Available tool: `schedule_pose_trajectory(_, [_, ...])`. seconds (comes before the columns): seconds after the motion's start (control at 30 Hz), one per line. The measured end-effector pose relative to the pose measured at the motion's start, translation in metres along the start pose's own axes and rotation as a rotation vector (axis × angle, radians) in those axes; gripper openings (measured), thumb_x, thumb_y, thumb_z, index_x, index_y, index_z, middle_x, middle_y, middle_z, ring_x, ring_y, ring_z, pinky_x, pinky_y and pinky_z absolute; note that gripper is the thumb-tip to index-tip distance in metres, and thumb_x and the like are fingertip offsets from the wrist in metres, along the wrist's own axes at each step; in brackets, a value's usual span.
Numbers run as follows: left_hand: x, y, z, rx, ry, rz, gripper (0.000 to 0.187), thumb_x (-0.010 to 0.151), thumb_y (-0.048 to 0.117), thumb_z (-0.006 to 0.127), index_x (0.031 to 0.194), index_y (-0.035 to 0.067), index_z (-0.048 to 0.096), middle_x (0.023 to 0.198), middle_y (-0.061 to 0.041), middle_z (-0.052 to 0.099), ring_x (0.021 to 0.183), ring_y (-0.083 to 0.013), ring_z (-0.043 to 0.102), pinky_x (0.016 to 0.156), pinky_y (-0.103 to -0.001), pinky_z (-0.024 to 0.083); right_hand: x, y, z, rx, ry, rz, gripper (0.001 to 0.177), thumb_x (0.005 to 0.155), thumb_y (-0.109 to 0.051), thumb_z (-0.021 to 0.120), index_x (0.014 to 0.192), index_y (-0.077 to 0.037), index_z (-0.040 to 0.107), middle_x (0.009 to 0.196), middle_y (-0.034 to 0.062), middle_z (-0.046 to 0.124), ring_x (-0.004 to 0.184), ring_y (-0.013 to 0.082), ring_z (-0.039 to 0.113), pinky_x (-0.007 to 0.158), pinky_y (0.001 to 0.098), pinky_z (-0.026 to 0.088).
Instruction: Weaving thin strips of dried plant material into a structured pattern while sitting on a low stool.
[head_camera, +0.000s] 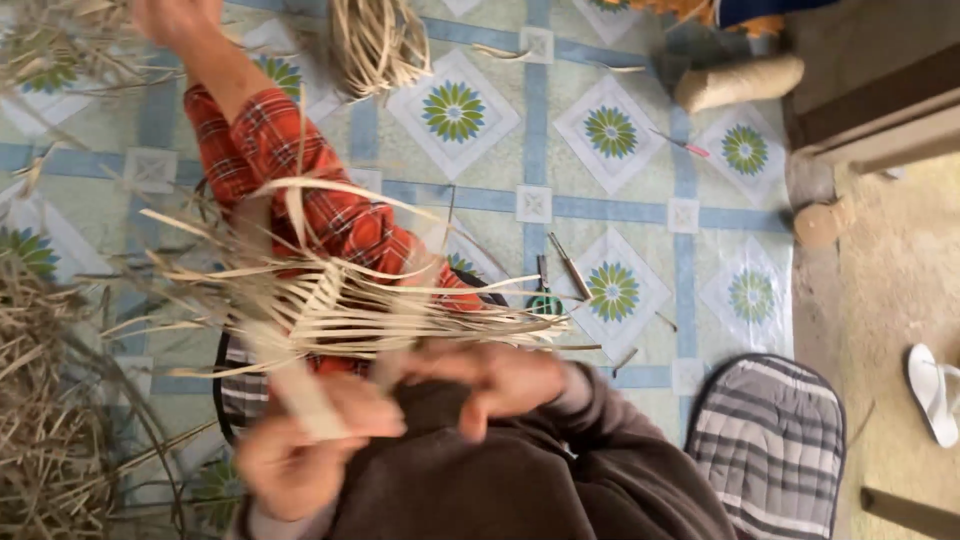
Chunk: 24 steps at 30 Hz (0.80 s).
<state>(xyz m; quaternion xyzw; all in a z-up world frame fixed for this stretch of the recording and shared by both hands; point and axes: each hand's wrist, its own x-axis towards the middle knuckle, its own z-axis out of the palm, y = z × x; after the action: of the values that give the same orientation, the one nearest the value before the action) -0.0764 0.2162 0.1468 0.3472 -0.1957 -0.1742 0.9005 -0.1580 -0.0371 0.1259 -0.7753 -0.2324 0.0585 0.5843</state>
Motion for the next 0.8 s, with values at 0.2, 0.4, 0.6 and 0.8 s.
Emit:
schedule_pose_trajectory(0.2, [0.007, -0.007, 0.032, 0.756, -0.394, -0.052, 0.012, 0.093, 0.019, 0.069, 0.084, 0.013, 0.075, 0.078, 0.007, 0.075, 0.059, -0.0071, 0.064, 0.059, -0.022, 0.049, 0.031, 0.013, 0.055, 0.657, 0.038, -0.317, 0.062, 0.115, -0.055, 0.033, 0.166, -0.02, 0.026, 0.169, 0.0154, 0.028, 0.162, 0.0344, 0.029, 0.137, 0.0585, 0.032])
schedule_pose_trajectory(0.4, [0.003, -0.022, 0.014, 0.879, -0.157, -0.225, 0.015, 0.093, 0.015, 0.067, 0.083, 0.005, 0.069, 0.074, -0.006, 0.074, 0.063, -0.0147, 0.072, 0.056, -0.026, 0.058, 0.033, 0.035, 0.073, 0.775, 0.242, -0.253, 0.042, 0.119, -0.036, 0.041, 0.158, -0.021, 0.047, 0.169, 0.0159, 0.034, 0.086, 0.0128, 0.052, 0.082, 0.028, 0.05])
schedule_pose_trajectory(0.6, [0.009, -0.033, 0.004, 1.027, -0.16, -0.286, 0.013, 0.097, 0.019, 0.061, 0.096, 0.008, 0.069, 0.068, -0.004, 0.073, 0.057, -0.0122, 0.07, 0.053, -0.026, 0.054, 0.032, 0.071, 0.093, 0.986, 0.427, -0.21, 0.035, 0.114, -0.02, 0.052, 0.146, -0.008, 0.059, 0.162, 0.0246, 0.041, 0.088, 0.0178, 0.061, 0.079, 0.0322, 0.053])
schedule_pose_trajectory(0.8, [0.009, -0.044, -0.013, 1.06, -0.202, -0.285, 0.018, 0.097, 0.025, 0.062, 0.092, 0.01, 0.069, 0.066, -0.002, 0.073, 0.059, -0.0135, 0.072, 0.059, -0.028, 0.057, 0.036, 0.062, 0.074, 1.051, 0.451, -0.153, 0.036, 0.114, -0.025, 0.052, 0.139, -0.002, 0.062, 0.157, 0.0239, 0.047, 0.112, 0.0256, 0.066, 0.071, 0.0321, 0.049])
